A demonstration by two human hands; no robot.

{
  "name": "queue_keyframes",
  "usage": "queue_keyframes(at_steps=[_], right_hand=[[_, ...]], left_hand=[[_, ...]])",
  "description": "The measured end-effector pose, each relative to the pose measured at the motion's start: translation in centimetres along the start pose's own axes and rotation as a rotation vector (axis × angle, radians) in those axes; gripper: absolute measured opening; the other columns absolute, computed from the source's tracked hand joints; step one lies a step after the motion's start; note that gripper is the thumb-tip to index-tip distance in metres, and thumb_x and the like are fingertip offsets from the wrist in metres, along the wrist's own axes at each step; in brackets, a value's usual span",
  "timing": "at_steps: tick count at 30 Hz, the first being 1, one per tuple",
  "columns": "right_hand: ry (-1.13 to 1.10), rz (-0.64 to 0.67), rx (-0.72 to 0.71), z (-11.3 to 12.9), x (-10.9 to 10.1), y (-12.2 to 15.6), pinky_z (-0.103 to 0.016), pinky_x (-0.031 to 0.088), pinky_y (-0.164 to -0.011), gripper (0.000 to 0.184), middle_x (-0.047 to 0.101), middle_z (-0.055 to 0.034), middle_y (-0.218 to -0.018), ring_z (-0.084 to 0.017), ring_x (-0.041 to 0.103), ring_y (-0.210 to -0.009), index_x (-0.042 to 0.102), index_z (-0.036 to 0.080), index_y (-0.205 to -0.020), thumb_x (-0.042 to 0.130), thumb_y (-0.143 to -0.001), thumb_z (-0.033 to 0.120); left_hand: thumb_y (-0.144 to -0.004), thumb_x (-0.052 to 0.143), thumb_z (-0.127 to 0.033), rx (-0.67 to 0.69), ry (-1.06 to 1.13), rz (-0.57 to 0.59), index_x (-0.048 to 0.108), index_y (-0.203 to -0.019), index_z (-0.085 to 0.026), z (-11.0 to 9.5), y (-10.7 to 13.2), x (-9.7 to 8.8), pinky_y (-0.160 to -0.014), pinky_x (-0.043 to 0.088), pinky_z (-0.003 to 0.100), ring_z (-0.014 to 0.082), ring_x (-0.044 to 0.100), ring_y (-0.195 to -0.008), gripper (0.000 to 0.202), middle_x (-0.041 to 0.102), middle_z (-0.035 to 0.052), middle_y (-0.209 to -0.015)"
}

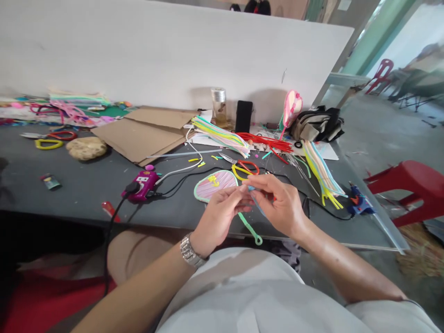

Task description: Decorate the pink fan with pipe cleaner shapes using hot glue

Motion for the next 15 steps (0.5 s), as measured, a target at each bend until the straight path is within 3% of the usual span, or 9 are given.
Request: queue_keyframes(at_steps=[4,7,9,11,15], right_hand=[[0.046,-0.004,-0.081,0.3,-0.3,0.5,-0.029,0.057,-0.073,0.030,0.079,-0.0050,-0.111,-0.017,0.076,-0.086,0.065,0.024,-0.122,0.058,-0.095,0.013],[0.034,-0.083,-0.092,0.8,-0.8,1.0,-0.030,0.055,-0.067,0.023,0.077,-0.0069,-0.114,-0.017,0.071,-0.079,0.067,0.025,-0.115,0.064,-0.094,0.017],[-0.007,-0.146,-0.091,1.2,-1.0,1.4,-0.030,0.052,-0.063,0.015,0.075,-0.0062,-0.103,-0.017,0.066,-0.075,0.067,0.025,-0.105,0.067,-0.092,0.018],[-0.062,-0.174,-0.068,1.4,-0.8,1.8,-0.030,0.050,-0.060,0.010,0.072,-0.0044,-0.092,-0.016,0.061,-0.069,0.067,0.025,-0.099,0.069,-0.092,0.018],[-0.188,-0.203,0.014,1.2,0.0,2.5,-0.029,0.048,-0.060,0.008,0.071,-0.0035,-0.091,-0.014,0.058,-0.066,0.068,0.024,-0.097,0.070,-0.092,0.018]], left_hand=[[-0.075,0.087,-0.046,0.002,0.019,-0.059,0.079,-0.080,-0.016,0.0,0.2,-0.4,-0.066,0.049,0.021,0.0118,0.060,-0.076,0.031,0.069,0.0037,-0.079],[-0.076,0.086,-0.043,0.119,0.009,-0.136,0.082,-0.084,-0.017,-0.2,0.3,-1.1,-0.063,0.047,0.022,0.0119,0.058,-0.073,0.027,0.069,0.0035,-0.077],[-0.077,0.086,-0.041,0.213,-0.015,-0.175,0.083,-0.092,-0.020,-0.2,0.5,-1.4,-0.063,0.048,0.024,0.0132,0.059,-0.073,0.026,0.071,0.0041,-0.079],[-0.078,0.085,-0.038,0.288,-0.046,-0.192,0.084,-0.098,-0.023,-0.1,0.8,-1.6,-0.065,0.050,0.027,0.0144,0.061,-0.073,0.025,0.075,0.0044,-0.083],[-0.080,0.085,-0.031,0.397,-0.092,-0.198,0.082,-0.098,-0.027,0.1,1.7,-1.7,-0.073,0.055,0.027,0.0143,0.067,-0.077,0.018,0.078,0.0024,-0.087]])
Point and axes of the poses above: each hand's wrist, its own y-axis away from the middle knuckle, its own x-axis out of the palm, z = x × y, the point moved 6 cm from there along -y, towards the middle knuckle
